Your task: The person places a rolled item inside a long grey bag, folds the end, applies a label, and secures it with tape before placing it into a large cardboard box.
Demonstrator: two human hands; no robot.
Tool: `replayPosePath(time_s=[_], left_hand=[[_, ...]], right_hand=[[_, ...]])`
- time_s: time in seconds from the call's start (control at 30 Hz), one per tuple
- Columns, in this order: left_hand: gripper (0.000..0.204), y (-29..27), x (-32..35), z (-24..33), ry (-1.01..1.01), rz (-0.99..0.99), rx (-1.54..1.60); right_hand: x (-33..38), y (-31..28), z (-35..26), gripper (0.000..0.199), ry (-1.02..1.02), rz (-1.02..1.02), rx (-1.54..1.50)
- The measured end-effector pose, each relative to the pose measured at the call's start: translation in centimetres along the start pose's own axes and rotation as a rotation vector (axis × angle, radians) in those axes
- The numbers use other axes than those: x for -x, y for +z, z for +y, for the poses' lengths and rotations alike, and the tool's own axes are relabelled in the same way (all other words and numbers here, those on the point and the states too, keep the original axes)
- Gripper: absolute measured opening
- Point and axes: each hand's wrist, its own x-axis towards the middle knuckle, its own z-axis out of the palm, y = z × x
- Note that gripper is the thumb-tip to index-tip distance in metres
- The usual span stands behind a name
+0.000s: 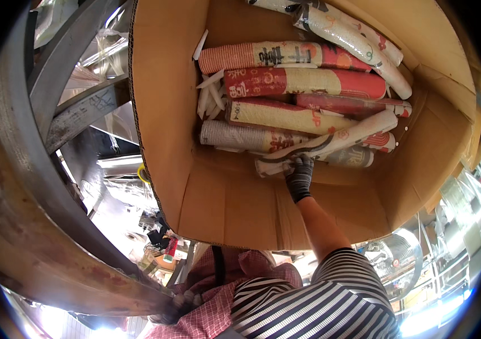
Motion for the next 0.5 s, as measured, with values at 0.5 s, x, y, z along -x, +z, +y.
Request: replayPosePath(time_s=[0.5], left_hand=[[0.026,0.0,0.2,-0.2,-0.005,0.007,0.005]], right_hand=[[-1.7,1.8,2.6,0.030,0.786,0.222,-0.488]])
